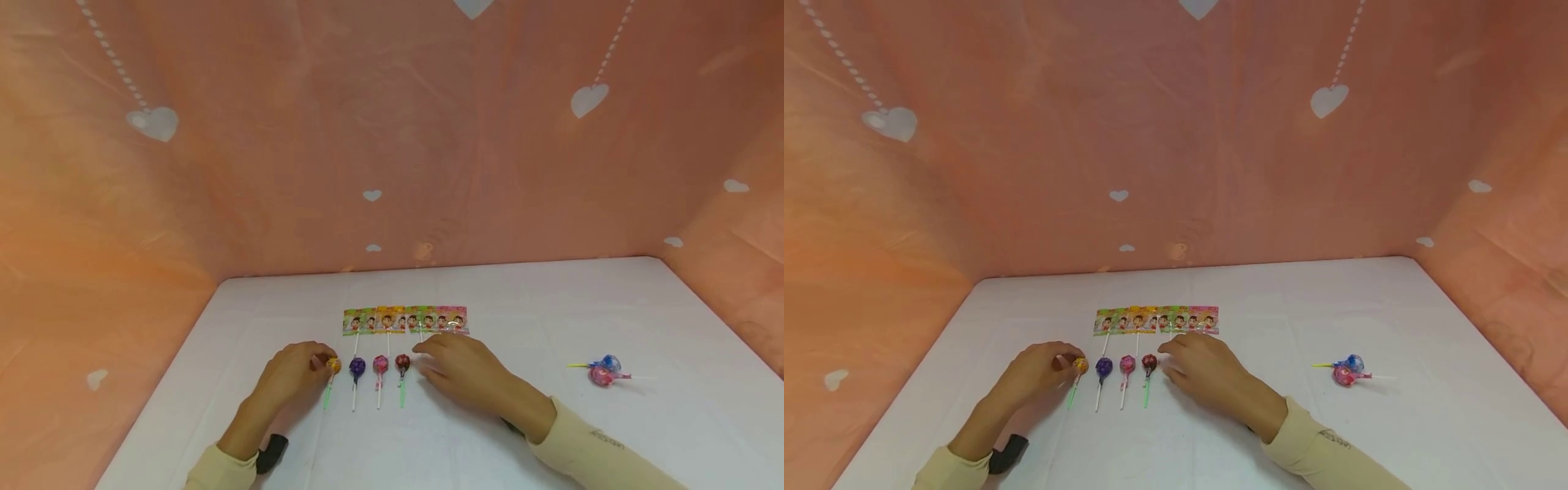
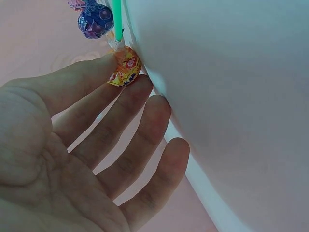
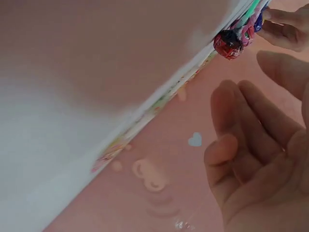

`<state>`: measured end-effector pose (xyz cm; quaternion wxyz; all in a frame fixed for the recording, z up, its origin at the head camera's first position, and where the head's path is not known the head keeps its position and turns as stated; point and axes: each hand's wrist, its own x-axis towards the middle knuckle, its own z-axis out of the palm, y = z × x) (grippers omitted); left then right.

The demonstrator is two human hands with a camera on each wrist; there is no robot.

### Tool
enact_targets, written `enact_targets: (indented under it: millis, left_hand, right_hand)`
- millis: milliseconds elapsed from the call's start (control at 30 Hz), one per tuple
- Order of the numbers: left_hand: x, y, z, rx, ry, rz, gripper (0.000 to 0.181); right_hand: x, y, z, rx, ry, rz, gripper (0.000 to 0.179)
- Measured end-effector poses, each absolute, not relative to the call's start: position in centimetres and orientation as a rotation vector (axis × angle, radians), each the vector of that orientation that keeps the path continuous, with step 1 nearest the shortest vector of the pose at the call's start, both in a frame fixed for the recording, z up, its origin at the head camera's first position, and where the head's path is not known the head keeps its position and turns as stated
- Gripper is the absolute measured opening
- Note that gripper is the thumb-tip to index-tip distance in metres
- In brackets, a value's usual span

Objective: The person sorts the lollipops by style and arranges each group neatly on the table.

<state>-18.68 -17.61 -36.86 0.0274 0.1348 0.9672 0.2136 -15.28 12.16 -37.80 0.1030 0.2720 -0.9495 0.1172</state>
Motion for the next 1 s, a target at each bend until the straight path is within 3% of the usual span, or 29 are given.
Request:
enact_targets:
  millis: [533,800,1000]
  left_hand:
    - [-18.6,-17.6,-36.9,0.390,2.954,0.697,0.021]
    - [-18.6,-17.5,-36.9,0.373,2.959,0.701,0.021]
    - [-18.6,-17.4,-36.9,0.335,2.943,0.711,0.019]
  right_hand:
    - [-10.5,22.0,-36.8,0.452,-2.788,0.457,0.025]
    - [-10.5,29.9,-34.4,0.402,-2.908,0.364,0.036]
    - [-10.9,34.0,-34.3,0.362,-3.014,0.357,0.030]
